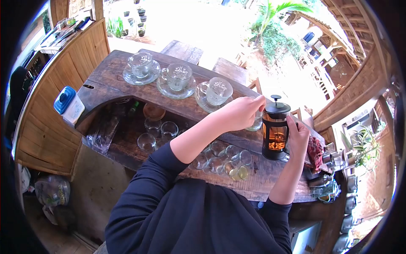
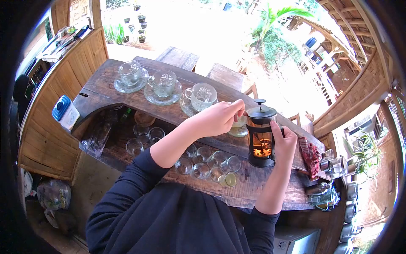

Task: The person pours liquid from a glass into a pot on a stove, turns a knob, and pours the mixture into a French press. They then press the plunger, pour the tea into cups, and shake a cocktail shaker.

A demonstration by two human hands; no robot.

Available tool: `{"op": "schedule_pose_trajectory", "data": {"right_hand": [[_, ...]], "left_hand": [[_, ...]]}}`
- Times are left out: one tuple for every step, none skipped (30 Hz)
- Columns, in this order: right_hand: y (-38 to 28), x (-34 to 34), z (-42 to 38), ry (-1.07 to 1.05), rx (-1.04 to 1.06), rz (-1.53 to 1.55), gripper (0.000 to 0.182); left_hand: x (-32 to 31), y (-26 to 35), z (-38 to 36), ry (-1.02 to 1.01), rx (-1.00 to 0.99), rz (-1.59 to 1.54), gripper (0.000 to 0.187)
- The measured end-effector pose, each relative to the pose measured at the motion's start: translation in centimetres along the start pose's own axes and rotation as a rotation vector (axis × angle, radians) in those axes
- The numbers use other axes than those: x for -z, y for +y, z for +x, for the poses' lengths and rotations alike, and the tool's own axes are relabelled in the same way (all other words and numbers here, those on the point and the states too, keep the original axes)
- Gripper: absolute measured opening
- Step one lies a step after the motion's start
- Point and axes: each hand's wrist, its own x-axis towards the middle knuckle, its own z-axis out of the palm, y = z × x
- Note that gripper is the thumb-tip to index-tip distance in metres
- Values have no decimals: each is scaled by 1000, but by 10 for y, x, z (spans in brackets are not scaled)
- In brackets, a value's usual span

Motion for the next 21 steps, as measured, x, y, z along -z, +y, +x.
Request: {"op": "schedule_pose_trajectory", "data": {"right_hand": [[0,-1,0,-1,1,0,40],[-1,-2,0,-3,5,11,40],[-1,-2,0,-5,8,22,40],[-1,-3,0,-6,9,22,40],[-1,-3,1,-4,16,12,40],[0,-3,2,-2,23,2,39],[2,-2,3,-2,23,1,39],[5,1,5,-13,35,-8,39],[7,2,6,-23,47,-17,38],[5,2,6,-24,46,-18,38],[2,1,5,-27,40,-31,38],[0,1,5,-31,33,-43,38],[0,1,4,-32,33,-43,38],[0,0,4,-32,32,-38,38],[0,0,4,-33,31,-32,38],[0,0,4,-33,31,-33,38],[1,0,5,-35,33,-22,39],[2,0,6,-37,36,-12,39],[4,0,7,-37,38,-11,39],[6,1,9,-38,51,-30,40],[7,2,10,-39,62,-49,41]], "left_hand": [[0,-1,0,0,1,4,14],[0,-1,0,0,1,5,14],[0,-1,0,-2,3,5,14],[0,-1,0,-4,5,6,14],[-1,-1,0,-3,5,6,14],[-1,-2,0,2,-1,5,14],[-1,-3,0,6,-8,3,13],[-2,-3,0,6,-8,3,13],[-2,-4,1,8,-9,0,13],[-2,-4,0,10,-10,-2,13],[-2,-4,0,10,-10,-3,13],[-2,-4,0,13,-12,0,13],[-2,-3,0,15,-15,3,13],[-1,-2,0,15,-14,3,13],[-1,-2,-1,15,-12,9,13],[0,-1,-1,15,-11,15,14],[-1,-1,-1,15,-11,16,14],[-2,-2,0,24,-12,16,13],[-3,-4,0,33,-12,16,13],[-4,-5,1,34,-13,17,13],[-5,-6,2,36,-16,19,13]]}}
